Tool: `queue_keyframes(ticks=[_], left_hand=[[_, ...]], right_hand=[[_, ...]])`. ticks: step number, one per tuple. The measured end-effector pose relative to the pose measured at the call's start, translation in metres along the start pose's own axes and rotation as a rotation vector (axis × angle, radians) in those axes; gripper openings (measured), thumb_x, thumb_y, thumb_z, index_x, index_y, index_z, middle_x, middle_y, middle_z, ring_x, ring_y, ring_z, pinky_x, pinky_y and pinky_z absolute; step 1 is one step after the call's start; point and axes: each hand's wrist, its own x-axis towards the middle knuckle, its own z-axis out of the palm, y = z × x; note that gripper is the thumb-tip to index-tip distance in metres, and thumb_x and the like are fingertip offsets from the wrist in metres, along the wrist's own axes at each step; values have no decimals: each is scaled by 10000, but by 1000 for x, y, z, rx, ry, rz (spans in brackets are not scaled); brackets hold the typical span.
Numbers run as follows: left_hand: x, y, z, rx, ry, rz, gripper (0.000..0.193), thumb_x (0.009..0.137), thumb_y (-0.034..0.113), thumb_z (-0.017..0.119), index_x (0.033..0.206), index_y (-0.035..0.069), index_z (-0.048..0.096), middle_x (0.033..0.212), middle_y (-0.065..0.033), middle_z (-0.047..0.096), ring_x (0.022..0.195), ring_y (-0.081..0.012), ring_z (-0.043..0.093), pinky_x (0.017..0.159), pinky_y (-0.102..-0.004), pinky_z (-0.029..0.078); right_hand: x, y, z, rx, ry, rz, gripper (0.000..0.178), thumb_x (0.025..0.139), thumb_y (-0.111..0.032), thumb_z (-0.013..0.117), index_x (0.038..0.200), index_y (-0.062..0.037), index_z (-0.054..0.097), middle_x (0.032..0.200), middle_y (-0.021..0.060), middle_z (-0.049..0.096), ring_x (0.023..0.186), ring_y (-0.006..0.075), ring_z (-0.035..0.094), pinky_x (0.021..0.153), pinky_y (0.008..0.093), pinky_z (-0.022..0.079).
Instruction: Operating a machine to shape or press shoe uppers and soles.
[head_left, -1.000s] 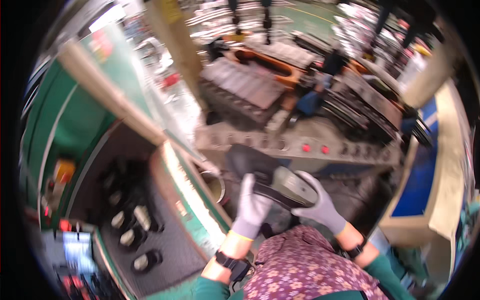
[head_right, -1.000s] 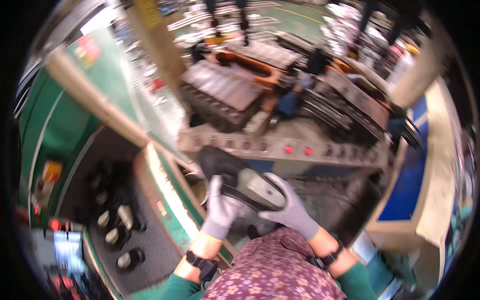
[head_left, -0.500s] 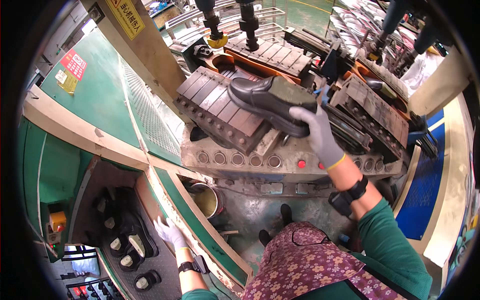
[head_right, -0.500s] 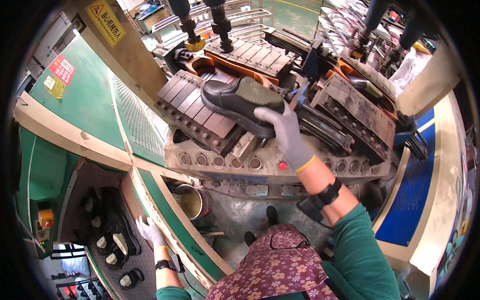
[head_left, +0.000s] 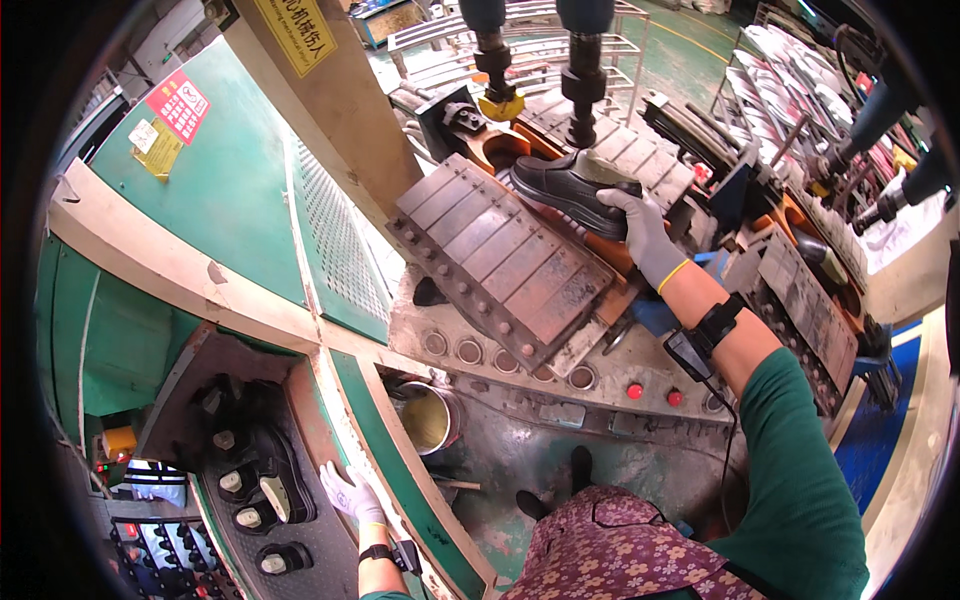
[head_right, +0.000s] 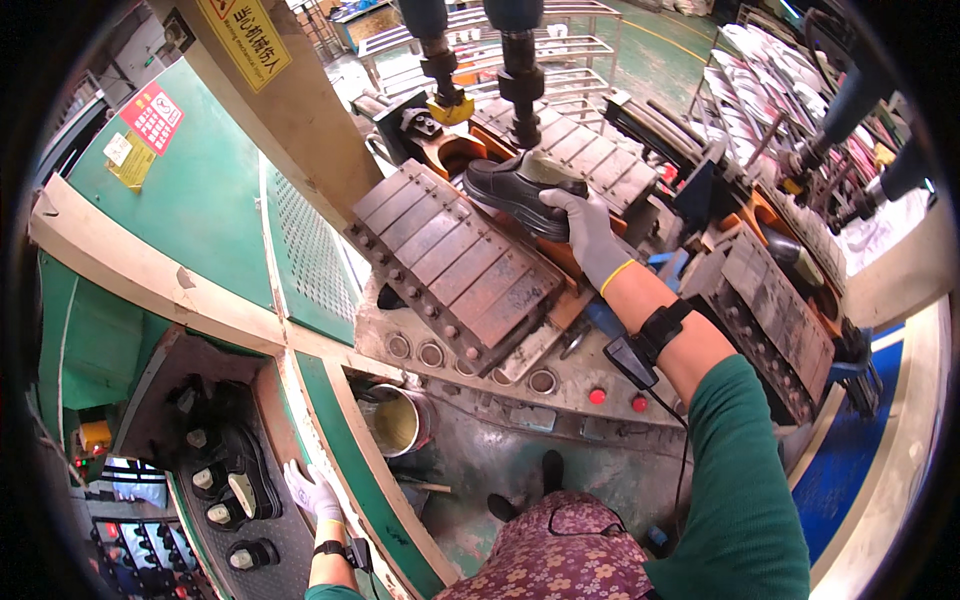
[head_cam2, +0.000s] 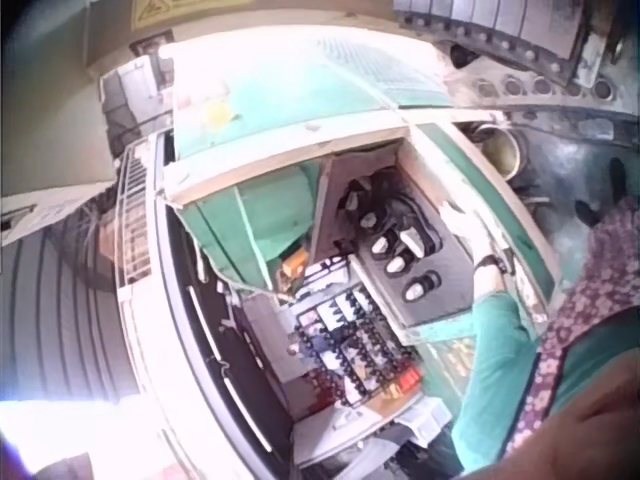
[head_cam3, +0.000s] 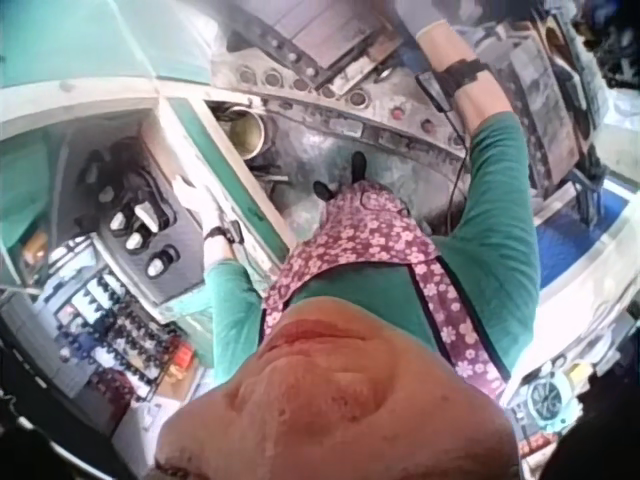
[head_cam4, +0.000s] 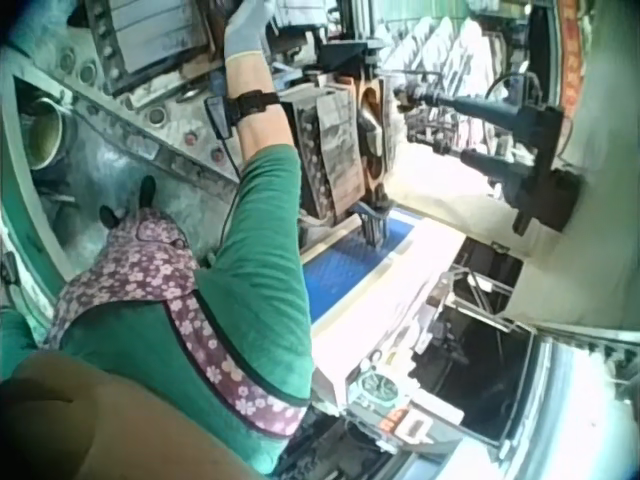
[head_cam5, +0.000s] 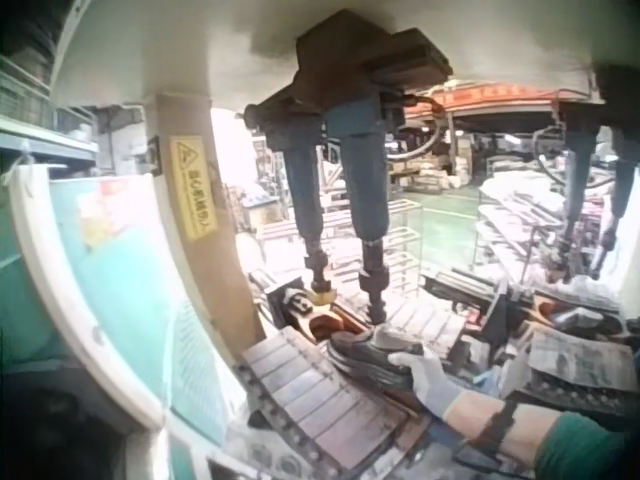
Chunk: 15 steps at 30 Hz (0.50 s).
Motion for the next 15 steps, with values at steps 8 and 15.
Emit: queue_keyframes(ticks=[8, 15], left_hand=[[-4, 0, -9, 22, 3, -1, 462, 889, 183, 578, 1321, 25, 528, 1400, -211, 504, 1311, -364, 456, 1122, -447, 333], [3, 6, 0, -5, -39, -10, 511, 871, 229, 589, 1336, 34, 507, 1418, -211, 480, 1328, -376, 428, 1123, -472, 320]], right_hand=[[32, 5, 31, -232, -123, 129, 496, 716, -59, 757, 1179, -24, 583, 962, 82, 674, 803, 163, 651, 709, 284, 539], [85, 65, -19, -870, -240, -106, 783, 613, -63, 823, 1343, -95, 542, 1173, 149, 662, 1089, 273, 614, 957, 331, 467]])
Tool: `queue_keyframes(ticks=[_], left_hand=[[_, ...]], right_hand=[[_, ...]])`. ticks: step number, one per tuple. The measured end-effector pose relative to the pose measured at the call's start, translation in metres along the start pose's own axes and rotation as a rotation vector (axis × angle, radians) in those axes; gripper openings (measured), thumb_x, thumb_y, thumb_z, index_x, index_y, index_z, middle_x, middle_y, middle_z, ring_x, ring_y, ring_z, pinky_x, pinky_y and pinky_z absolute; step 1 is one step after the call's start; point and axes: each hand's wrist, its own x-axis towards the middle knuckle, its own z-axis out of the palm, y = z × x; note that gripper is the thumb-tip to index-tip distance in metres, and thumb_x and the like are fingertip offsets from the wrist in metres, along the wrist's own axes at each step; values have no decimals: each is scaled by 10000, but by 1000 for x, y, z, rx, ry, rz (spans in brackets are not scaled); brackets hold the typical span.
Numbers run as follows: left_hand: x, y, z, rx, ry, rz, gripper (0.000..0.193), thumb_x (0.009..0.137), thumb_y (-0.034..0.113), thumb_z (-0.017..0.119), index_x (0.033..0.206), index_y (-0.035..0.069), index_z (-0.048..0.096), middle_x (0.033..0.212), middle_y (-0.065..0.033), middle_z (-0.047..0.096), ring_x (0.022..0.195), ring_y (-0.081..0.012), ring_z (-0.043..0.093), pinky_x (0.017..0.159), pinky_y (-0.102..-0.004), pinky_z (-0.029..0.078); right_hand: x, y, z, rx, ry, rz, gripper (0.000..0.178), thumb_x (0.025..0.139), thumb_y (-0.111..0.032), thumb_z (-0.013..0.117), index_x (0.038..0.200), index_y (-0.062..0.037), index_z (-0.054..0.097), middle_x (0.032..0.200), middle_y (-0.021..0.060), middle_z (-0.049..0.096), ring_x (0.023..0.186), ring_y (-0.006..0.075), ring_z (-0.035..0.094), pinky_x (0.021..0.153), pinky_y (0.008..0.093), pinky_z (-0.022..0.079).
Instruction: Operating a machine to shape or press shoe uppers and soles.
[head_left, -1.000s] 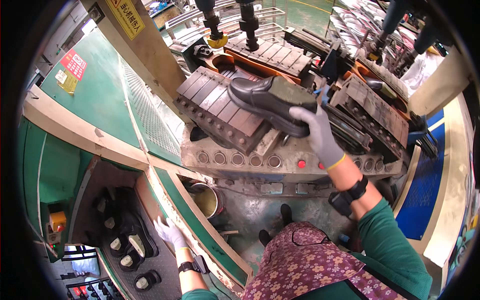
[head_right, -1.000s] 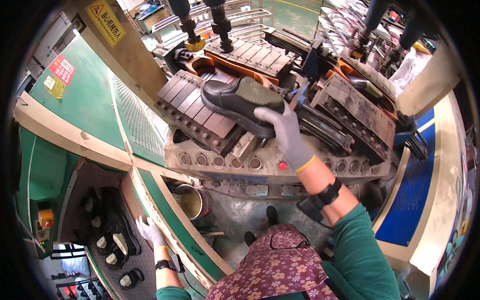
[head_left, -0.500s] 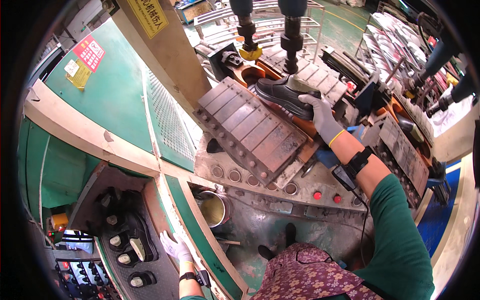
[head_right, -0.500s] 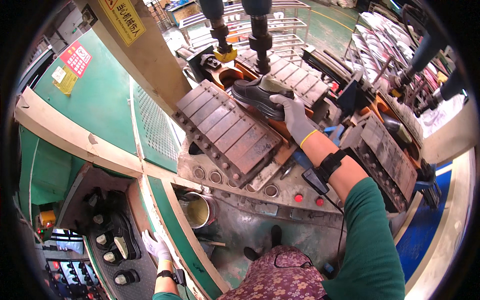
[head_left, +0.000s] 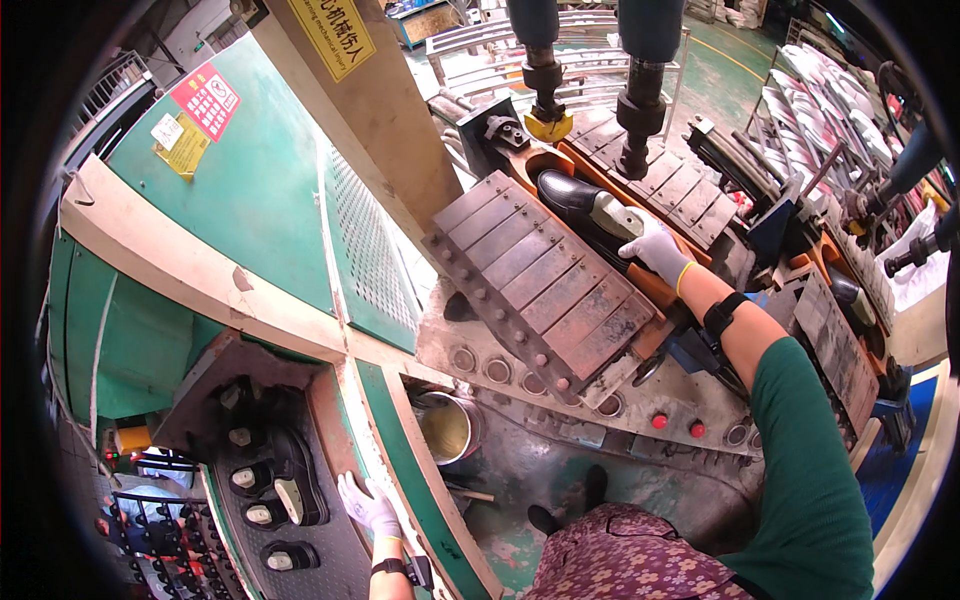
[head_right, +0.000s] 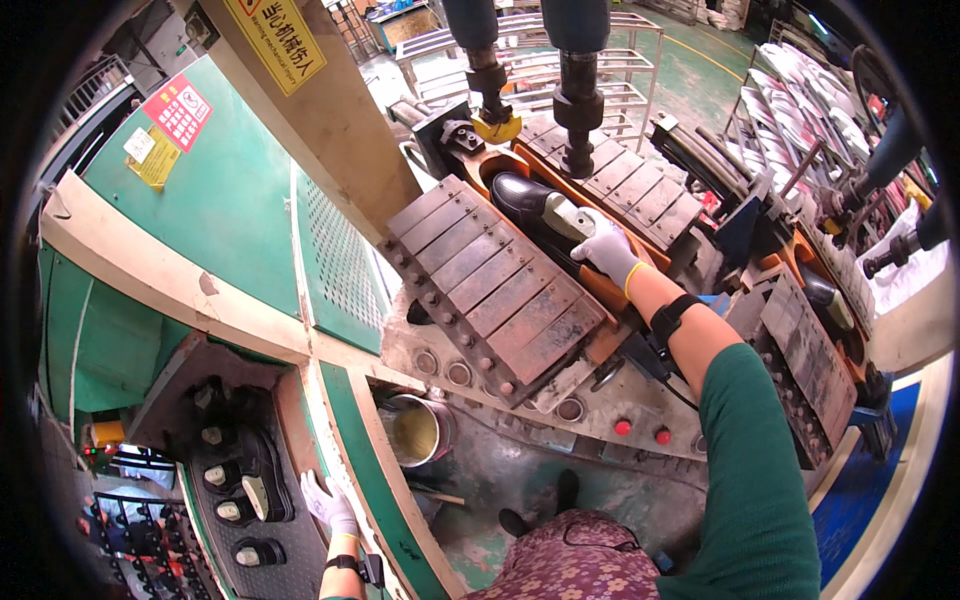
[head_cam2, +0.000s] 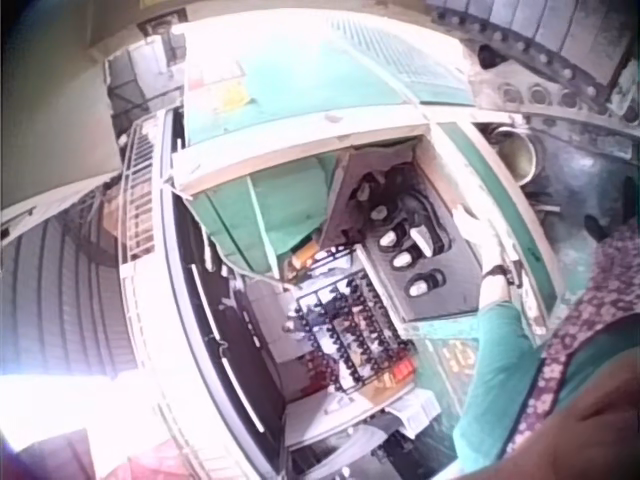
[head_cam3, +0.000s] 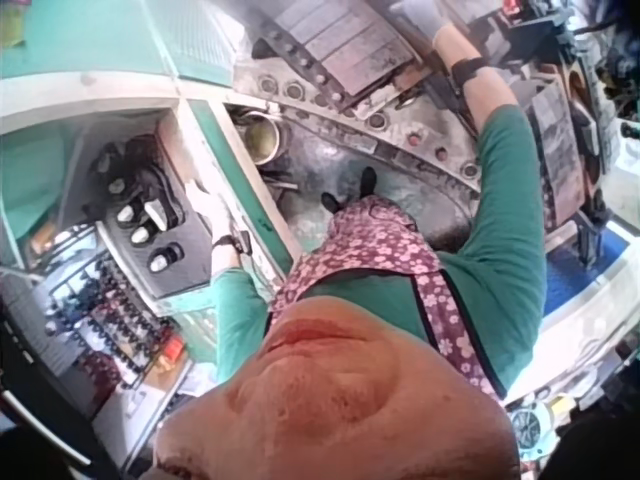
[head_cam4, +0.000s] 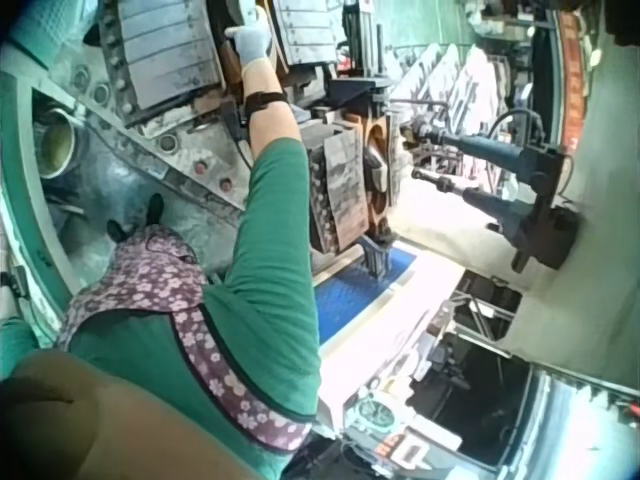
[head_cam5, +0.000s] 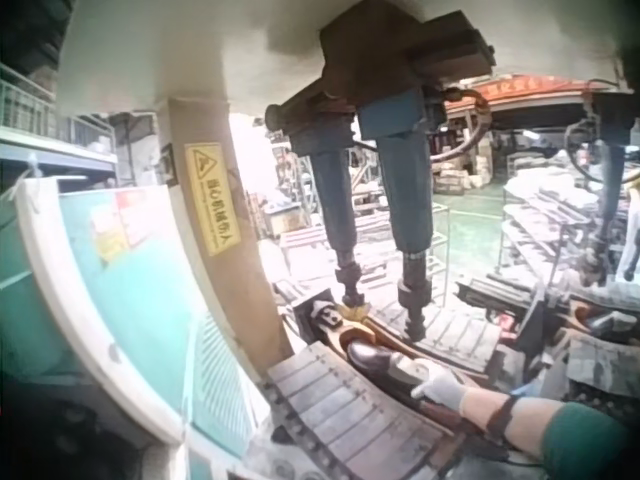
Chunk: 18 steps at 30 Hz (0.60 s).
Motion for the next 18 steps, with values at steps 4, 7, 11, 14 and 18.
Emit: queue_keyframes(ticks=[4, 7, 11, 14, 18], left_hand=[[-2, -4, -7, 15, -7, -14, 508, 883, 226, 579, 1346, 33, 495, 1429, -208, 469, 1340, -370, 417, 1124, -472, 317], [-9, -12, -10, 84, 58, -3, 488, 903, 217, 576, 1354, 48, 497, 1429, -183, 478, 1339, -347, 425, 1129, -456, 313], [-8, -11, 6, 21, -6, -43, 548, 882, 266, 576, 1371, 46, 464, 1437, -187, 462, 1373, -358, 376, 1140, -480, 277], [-9, -15, 3, 36, 15, -71, 537, 877, 258, 580, 1358, 42, 479, 1437, -190, 461, 1371, -359, 376, 1141, -482, 278], [1, -14, 12, -17, 54, 0, 534, 874, 266, 580, 1349, 39, 491, 1439, -191, 461, 1368, -358, 382, 1141, -483, 282]], right_hand=[[1, 5, 8, -129, 12, -52, 769, 606, -103, 818, 1328, -97, 554, 1197, 188, 654, 1131, 331, 608, 966, 378, 464], [11, 12, 22, 36, 3, -126, 789, 583, -99, 777, 1341, -101, 556, 1159, 163, 669, 1106, 297, 620, 957, 355, 471], [11, 12, 9, -109, -4, -19, 843, 576, -94, 828, 1366, -121, 534, 1202, 128, 657, 1111, 261, 620, 954, 336, 479], [-1, -27, 2, -175, -74, 24, 834, 613, -142, 828, 1385, -123, 511, 1253, 128, 634, 1156, 287, 597, 984, 341, 462], [-7, -19, -8, -432, 151, -275, 824, 678, -220, 829, 1410, -126, 461, 1353, 177, 558, 1242, 321, 535, 1043, 367, 420]])
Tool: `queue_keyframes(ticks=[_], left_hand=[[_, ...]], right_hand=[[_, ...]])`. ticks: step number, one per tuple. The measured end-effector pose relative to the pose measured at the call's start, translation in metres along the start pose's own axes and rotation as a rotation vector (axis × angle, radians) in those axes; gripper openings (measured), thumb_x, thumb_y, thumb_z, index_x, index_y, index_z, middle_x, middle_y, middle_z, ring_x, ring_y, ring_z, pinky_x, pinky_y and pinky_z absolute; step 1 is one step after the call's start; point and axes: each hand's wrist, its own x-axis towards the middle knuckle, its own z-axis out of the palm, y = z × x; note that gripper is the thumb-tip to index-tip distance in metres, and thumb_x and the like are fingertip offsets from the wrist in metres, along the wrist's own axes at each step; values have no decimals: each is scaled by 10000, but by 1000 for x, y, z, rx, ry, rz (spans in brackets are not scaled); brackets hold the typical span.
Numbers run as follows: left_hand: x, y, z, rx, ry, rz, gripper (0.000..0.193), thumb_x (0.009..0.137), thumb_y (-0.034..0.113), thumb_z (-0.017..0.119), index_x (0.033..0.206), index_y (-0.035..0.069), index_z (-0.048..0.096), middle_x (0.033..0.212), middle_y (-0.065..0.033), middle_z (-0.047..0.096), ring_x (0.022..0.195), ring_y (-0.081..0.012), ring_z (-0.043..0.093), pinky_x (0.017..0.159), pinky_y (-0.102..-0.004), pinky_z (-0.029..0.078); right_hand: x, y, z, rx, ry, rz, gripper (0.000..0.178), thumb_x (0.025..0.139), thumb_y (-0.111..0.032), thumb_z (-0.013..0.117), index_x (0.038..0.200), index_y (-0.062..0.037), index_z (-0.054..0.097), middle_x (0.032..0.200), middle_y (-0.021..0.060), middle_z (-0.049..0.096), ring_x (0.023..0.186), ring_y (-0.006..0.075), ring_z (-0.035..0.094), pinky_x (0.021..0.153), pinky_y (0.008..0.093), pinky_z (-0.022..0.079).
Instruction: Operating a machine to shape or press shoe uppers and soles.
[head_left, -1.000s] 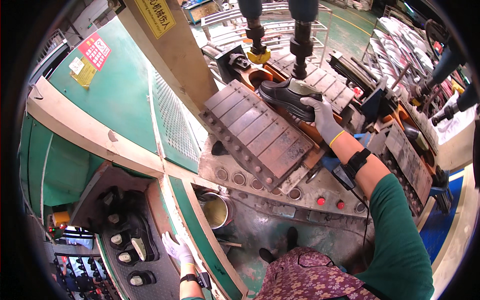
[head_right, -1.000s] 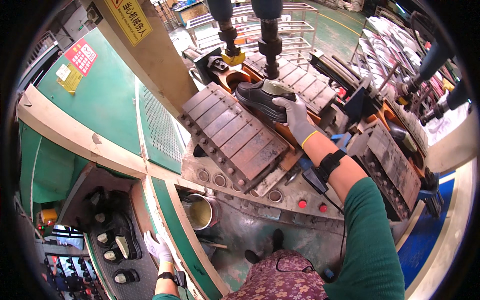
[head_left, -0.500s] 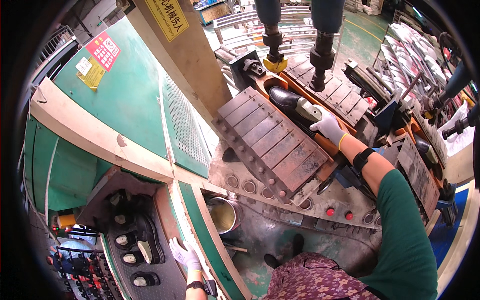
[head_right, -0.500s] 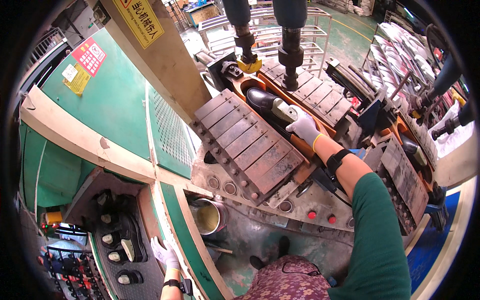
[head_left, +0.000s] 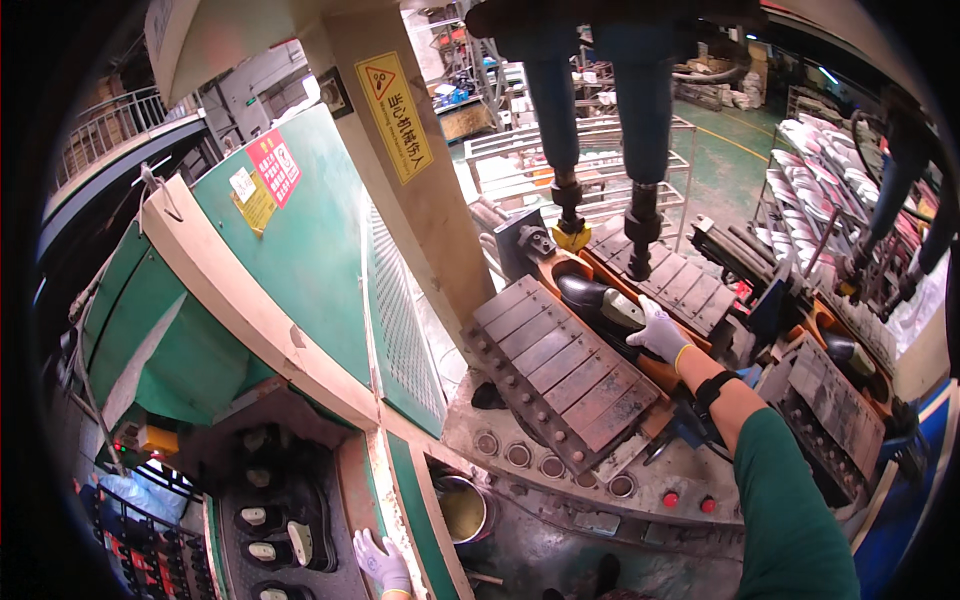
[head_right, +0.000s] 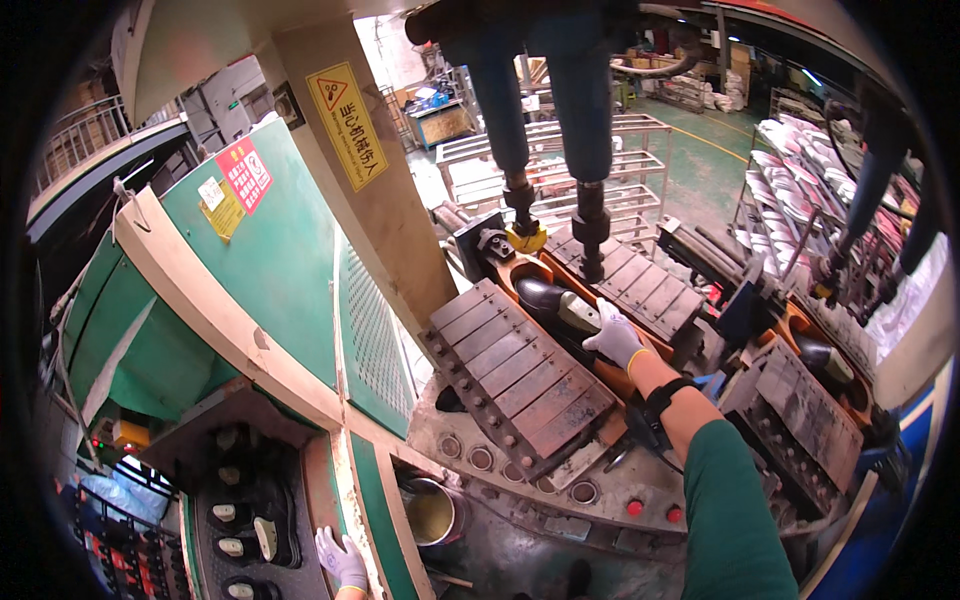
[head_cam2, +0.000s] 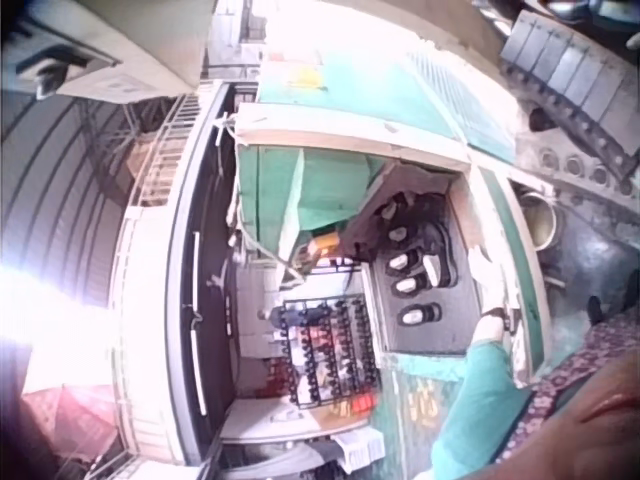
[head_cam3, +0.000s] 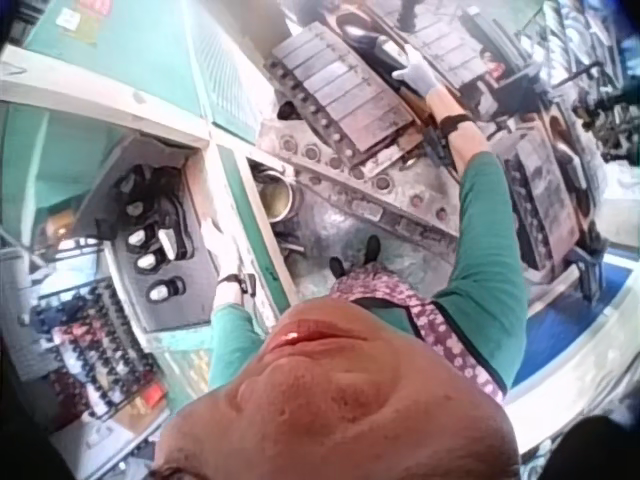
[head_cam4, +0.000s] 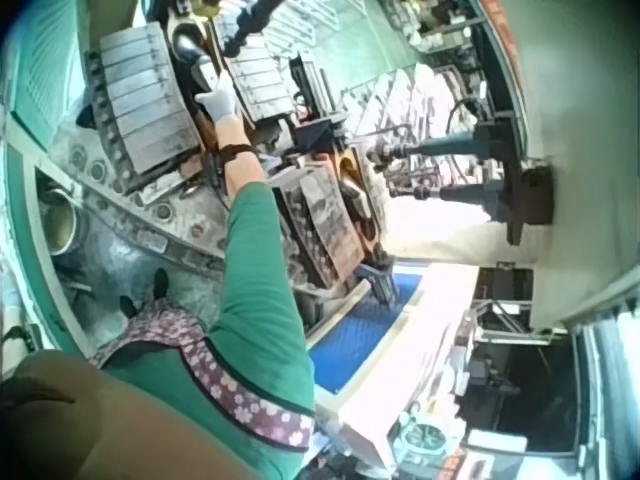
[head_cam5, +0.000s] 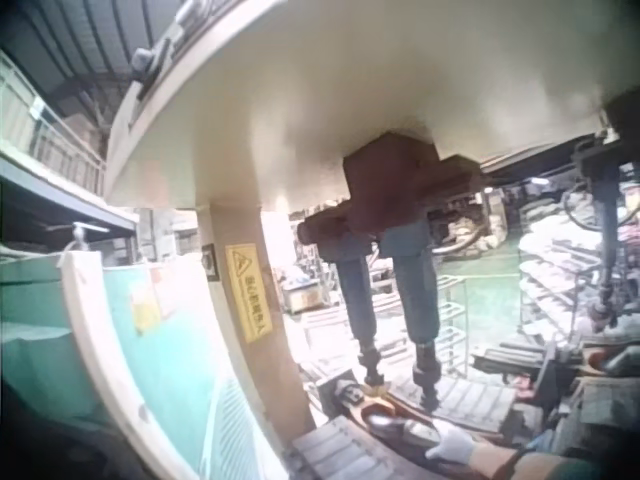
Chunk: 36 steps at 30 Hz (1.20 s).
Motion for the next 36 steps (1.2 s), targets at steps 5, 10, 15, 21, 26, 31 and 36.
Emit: queue_keyframes(ticks=[5, 10, 15, 21, 26, 31, 36], left_hand=[[-21, -14, -9, -13, -3, -67, 547, 867, 277, 588, 1351, 39, 493, 1446, -194, 460, 1363, -354, 395, 1141, -477, 286], [-23, -15, -4, -34, -24, 14, 551, 851, 260, 603, 1340, 33, 490, 1444, -205, 458, 1362, -362, 396, 1141, -473, 296], [-8, 6, -34, -106, -110, 427, 685, 888, 399, 594, 1444, 42, 413, 1546, -204, 333, 1438, -349, 301, 1196, -476, 201], [6, 11, -22, 22, -231, 420, 872, 824, 466, 658, 1519, 87, 293, 1562, -152, 331, 1441, -326, 300, 1159, -520, 230], [-4, 25, -31, 7, -341, 365, 898, 798, 442, 690, 1503, 37, 308, 1543, -154, 351, 1440, -327, 293, 1169, -499, 217], [-10, 25, -35, 26, -355, 355, 902, 810, 453, 663, 1503, 7, 295, 1559, -150, 323, 1453, -320, 265, 1183, -483, 189], [-8, 30, -33, 9, -333, 372, 893, 808, 463, 640, 1496, -1, 308, 1554, -163, 327, 1453, -322, 263, 1185, -481, 186]], right_hand=[[-145, -107, -80, 513, 174, -80, 270, 820, -238, 717, 997, -40, 667, 1006, 113, 683, 924, 239, 658, 821, 343, 516], [-401, -109, -76, 108, -501, 89, 319, 908, -399, 605, 840, -113, 730, 829, 112, 695, 795, 317, 658, 738, 434, 505], [-593, -70, -68, -187, -656, 215, 398, 951, -413, 490, 854, -83, 692, 895, 193, 676, 858, 388, 641, 758, 495, 498], [-737, -19, -111, -481, -834, 290, 173, 865, -255, 538, 847, -126, 652, 883, 151, 664, 833, 343, 670, 720, 441, 539], [-854, -9, -153, -490, -1118, 323, 190, 853, -266, 555, 875, -120, 674, 894, 131, 686, 883, 325, 678, 747, 446, 540], [-934, -20, -154, -433, -1101, 394, 218, 890, -268, 523, 946, -127, 680, 972, 151, 696, 922, 339, 669, 822, 438, 529], [-946, -26, -150, -179, -983, 369, 256, 902, -307, 510, 985, -146, 692, 1066, 124, 699, 988, 334, 653, 887, 432, 509]])
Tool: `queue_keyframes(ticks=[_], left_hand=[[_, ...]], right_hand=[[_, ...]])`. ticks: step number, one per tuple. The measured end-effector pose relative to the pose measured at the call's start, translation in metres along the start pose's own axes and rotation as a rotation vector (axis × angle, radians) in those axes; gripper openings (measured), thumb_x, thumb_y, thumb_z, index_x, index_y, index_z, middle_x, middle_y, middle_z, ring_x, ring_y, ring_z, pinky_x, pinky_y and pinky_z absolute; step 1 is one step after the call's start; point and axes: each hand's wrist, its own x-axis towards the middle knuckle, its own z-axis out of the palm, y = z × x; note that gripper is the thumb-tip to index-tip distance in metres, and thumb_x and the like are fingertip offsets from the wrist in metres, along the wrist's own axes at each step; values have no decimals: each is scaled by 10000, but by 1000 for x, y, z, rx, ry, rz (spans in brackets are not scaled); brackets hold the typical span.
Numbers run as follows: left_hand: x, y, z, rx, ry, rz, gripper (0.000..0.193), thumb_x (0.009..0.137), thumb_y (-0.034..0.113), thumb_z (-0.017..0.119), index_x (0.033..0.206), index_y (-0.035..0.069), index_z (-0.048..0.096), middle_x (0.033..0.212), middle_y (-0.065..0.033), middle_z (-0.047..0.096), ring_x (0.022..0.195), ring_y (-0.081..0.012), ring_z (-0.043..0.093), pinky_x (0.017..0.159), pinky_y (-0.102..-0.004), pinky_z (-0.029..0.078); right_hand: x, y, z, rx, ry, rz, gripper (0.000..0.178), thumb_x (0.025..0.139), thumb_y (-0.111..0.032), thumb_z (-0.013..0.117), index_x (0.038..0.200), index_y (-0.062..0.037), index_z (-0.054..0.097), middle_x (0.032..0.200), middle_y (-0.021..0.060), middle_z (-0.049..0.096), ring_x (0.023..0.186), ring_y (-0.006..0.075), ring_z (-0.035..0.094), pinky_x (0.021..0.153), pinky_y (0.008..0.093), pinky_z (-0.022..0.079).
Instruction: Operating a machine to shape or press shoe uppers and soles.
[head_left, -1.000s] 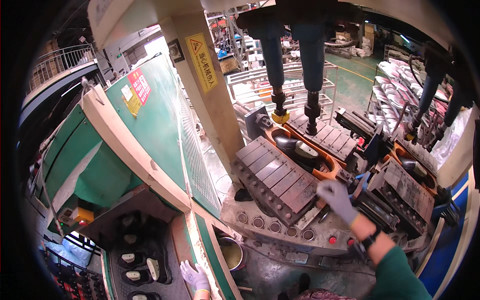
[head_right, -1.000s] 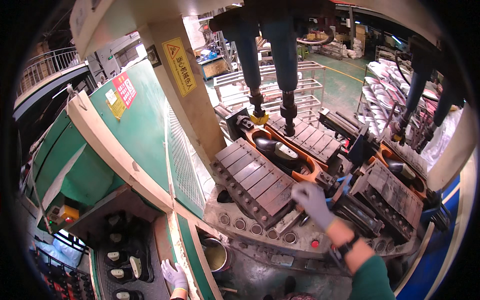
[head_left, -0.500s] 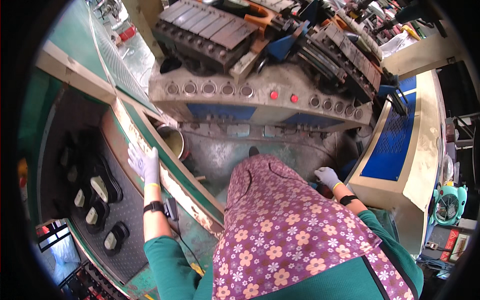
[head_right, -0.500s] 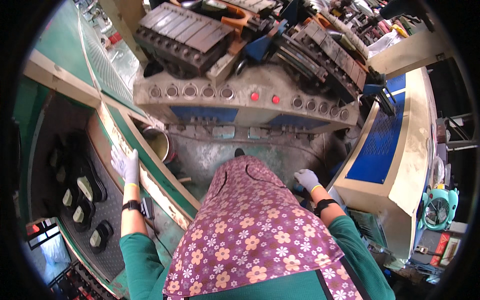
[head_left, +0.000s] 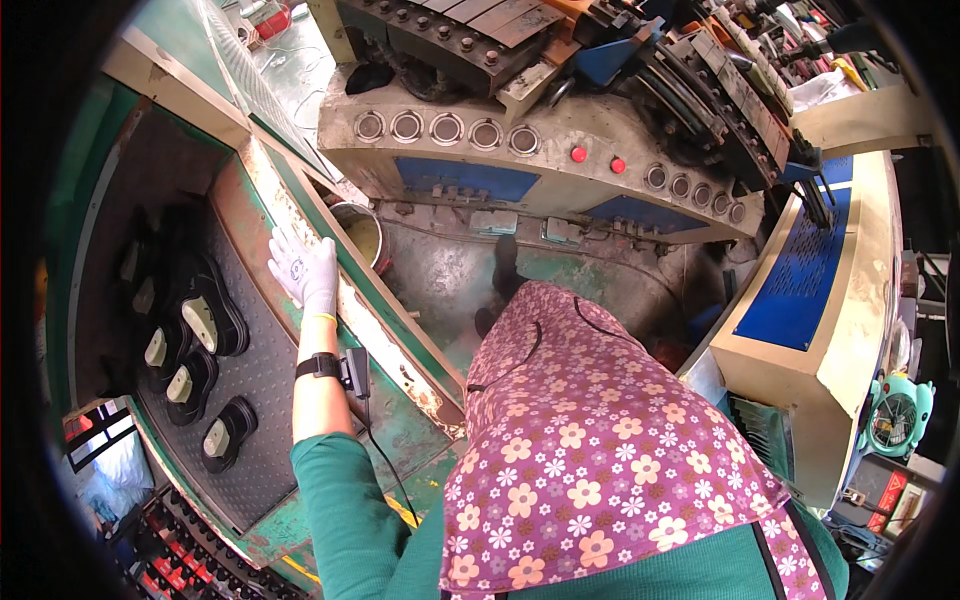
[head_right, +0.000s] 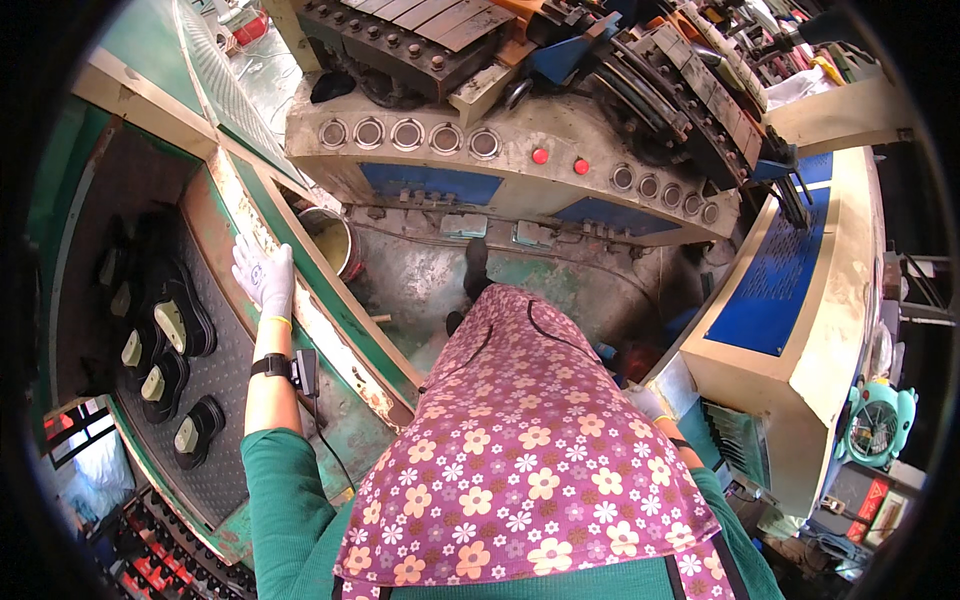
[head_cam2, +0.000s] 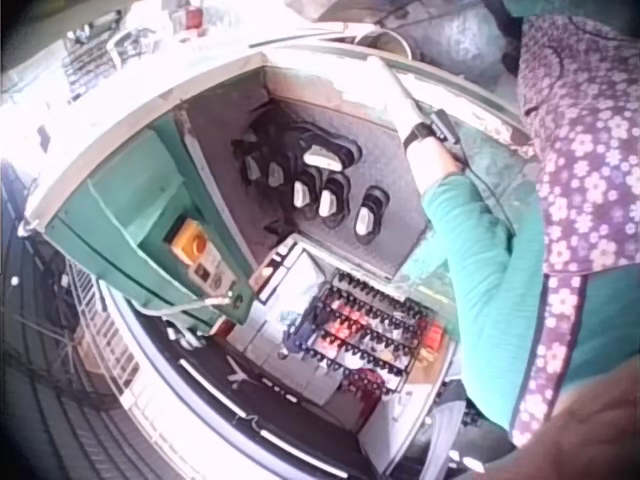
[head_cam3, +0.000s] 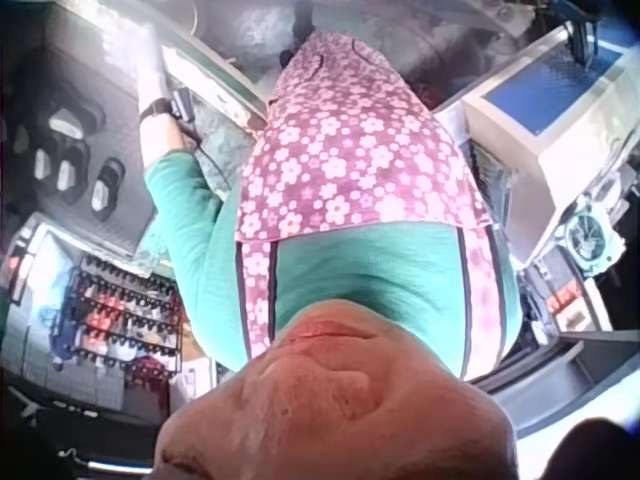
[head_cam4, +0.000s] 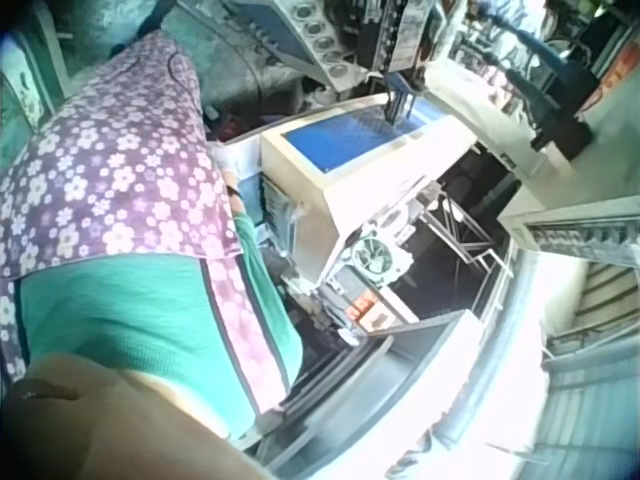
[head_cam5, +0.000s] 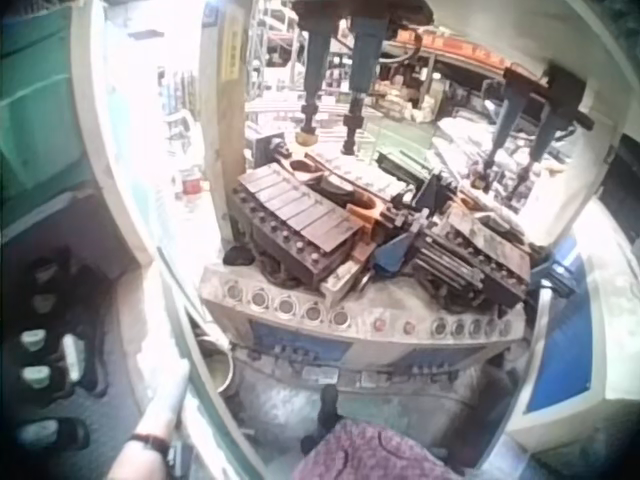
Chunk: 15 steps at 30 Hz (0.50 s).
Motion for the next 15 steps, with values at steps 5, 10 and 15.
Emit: queue_keyframes(ticks=[5, 10, 15], left_hand=[[-6, 1, -20, -32, 181, 92, 838, 763, 392, 713, 1436, 5, 397, 1426, -187, 465, 1340, -337, 395, 1095, -491, 314], [-15, 69, -70, -547, -61, 87, 734, 714, 241, 729, 1364, 13, 475, 1328, -215, 531, 1257, -382, 451, 1053, -486, 361], [-18, -16, -17, -22, 76, 19, 871, 749, 362, 733, 1464, 37, 356, 1494, -181, 403, 1384, -354, 357, 1131, -489, 281]], right_hand=[[46, -21, -42, -56, -31, 131, 274, 880, -341, 527, 991, -164, 705, 1024, 80, 707, 952, 310, 664, 840, 398, 526], [56, -47, -88, 483, 166, 552, 328, 885, -395, 540, 892, -114, 711, 978, 105, 720, 886, 290, 690, 766, 383, 544], [88, -89, -139, 576, 173, 550, 365, 904, -427, 551, 922, -104, 720, 924, 135, 725, 889, 320, 690, 776, 409, 535]])
